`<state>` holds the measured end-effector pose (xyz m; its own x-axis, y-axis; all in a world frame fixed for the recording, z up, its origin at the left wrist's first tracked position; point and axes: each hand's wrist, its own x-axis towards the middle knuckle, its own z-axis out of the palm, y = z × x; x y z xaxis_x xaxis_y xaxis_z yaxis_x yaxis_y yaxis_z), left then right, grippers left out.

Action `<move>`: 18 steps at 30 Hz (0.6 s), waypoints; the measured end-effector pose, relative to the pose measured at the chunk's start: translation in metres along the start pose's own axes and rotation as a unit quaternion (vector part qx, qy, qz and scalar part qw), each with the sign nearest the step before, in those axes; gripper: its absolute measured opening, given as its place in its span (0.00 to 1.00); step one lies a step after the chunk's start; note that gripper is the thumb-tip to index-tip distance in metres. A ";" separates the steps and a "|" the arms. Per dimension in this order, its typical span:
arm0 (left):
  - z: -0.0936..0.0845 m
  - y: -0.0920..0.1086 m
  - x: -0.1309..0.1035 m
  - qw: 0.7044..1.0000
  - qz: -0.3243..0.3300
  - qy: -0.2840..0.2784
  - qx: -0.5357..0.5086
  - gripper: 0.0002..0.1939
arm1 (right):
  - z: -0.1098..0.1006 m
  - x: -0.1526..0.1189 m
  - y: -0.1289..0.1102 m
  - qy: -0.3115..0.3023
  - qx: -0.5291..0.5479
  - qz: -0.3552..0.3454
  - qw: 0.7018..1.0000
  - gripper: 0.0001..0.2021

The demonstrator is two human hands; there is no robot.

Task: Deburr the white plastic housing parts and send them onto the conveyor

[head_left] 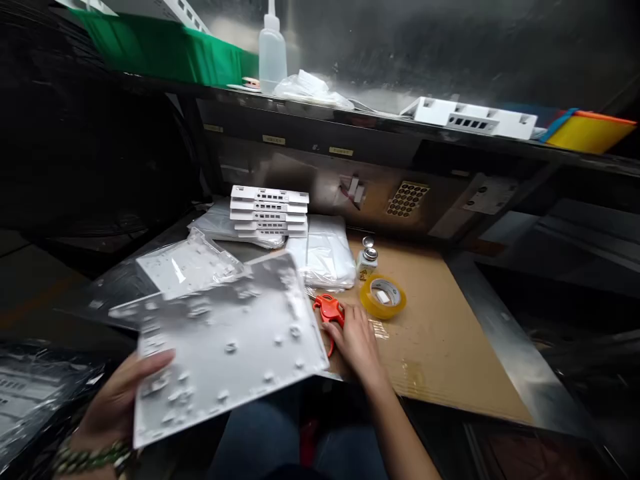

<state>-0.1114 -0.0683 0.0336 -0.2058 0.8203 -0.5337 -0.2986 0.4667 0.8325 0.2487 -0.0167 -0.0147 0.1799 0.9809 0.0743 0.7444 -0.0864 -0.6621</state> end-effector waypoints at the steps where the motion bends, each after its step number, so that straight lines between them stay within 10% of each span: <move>1: 0.021 0.007 0.002 0.999 -0.009 -0.033 0.005 0.44 | -0.005 -0.004 0.005 0.010 0.011 -0.009 1.000 0.24; 5: 0.099 0.026 0.009 0.978 -0.022 -0.192 0.083 0.34 | -0.032 -0.035 0.029 0.012 0.259 0.035 0.965 0.29; 11: 0.182 0.013 0.037 0.856 0.008 -0.455 0.247 0.23 | -0.060 -0.101 0.071 -0.010 0.627 0.209 0.750 0.31; 15: 0.224 0.000 0.067 0.760 0.339 -0.350 0.429 0.19 | -0.083 -0.119 0.101 0.120 0.633 0.295 0.705 0.29; 18: 0.246 -0.003 0.092 0.714 0.448 -0.239 0.482 0.12 | -0.100 -0.121 0.113 0.234 0.623 0.294 0.686 0.32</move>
<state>0.0995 0.0870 0.0183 0.4985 0.8440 0.1979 0.5814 -0.4949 0.6458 0.3751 -0.1625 -0.0237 0.6176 0.6519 -0.4400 -0.6205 0.0601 -0.7819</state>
